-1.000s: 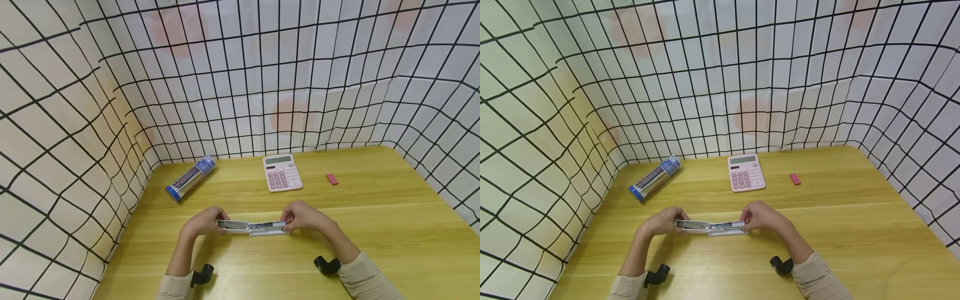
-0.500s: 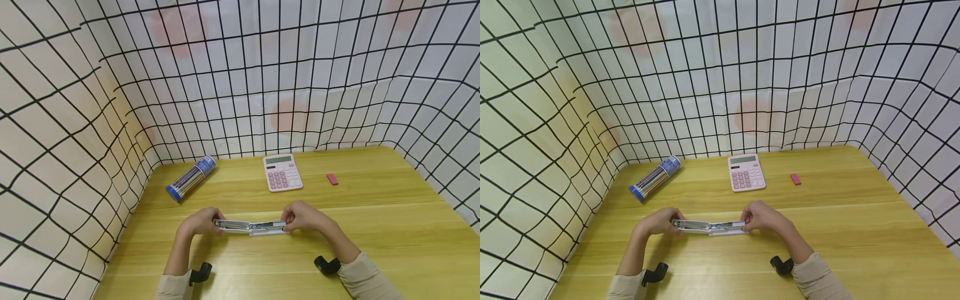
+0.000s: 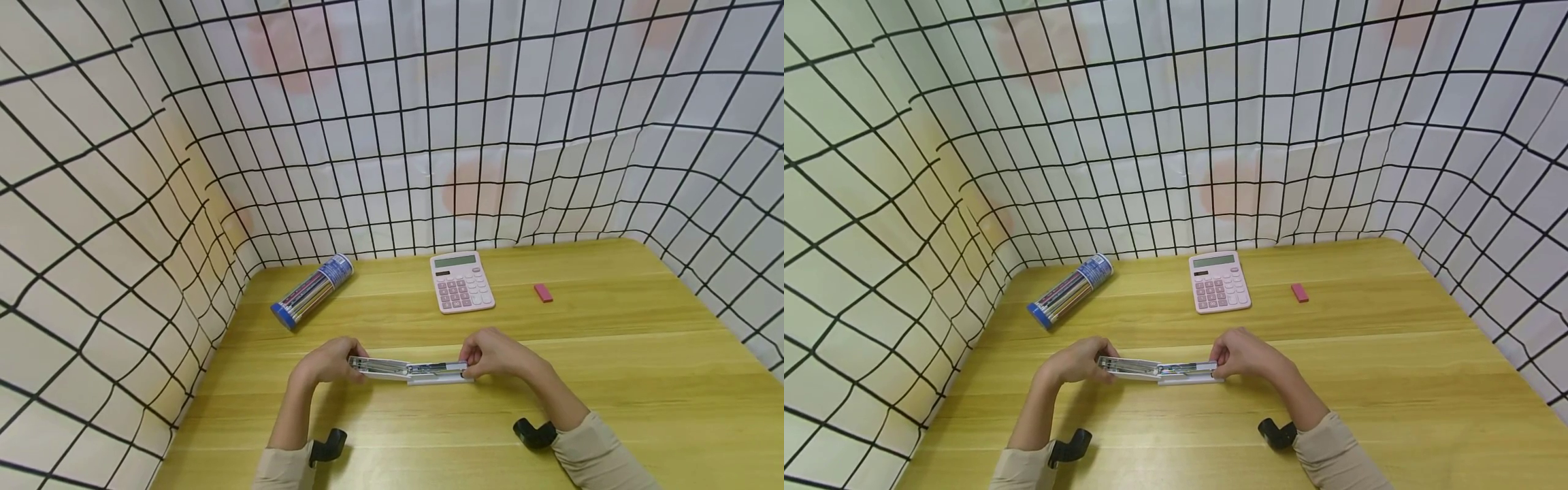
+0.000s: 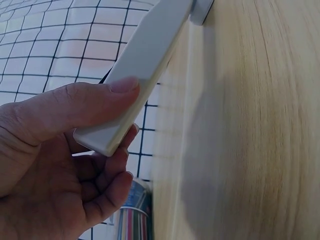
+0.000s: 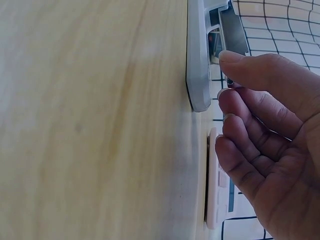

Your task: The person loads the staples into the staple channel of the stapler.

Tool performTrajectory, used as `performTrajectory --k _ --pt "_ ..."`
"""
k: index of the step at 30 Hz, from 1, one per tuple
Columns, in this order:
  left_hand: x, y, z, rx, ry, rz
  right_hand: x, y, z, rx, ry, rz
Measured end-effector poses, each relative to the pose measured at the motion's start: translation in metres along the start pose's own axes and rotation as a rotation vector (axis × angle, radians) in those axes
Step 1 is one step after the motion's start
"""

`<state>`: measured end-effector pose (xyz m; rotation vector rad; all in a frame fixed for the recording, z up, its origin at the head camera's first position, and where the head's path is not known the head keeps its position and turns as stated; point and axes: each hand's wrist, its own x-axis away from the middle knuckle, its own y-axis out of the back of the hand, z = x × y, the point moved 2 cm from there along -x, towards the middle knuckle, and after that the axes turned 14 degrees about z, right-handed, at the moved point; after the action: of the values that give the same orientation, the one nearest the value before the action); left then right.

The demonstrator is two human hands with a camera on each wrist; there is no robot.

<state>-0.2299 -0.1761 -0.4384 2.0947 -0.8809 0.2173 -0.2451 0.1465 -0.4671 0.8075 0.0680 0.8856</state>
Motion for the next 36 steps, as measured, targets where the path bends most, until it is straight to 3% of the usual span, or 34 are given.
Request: performTrajectory --k 36 --pt "-0.0008 0.0022 -0.0097 -0.026 -0.035 -0.049 -0.0002 -0.0013 -0.0022 0.024 0.017 -0.001"
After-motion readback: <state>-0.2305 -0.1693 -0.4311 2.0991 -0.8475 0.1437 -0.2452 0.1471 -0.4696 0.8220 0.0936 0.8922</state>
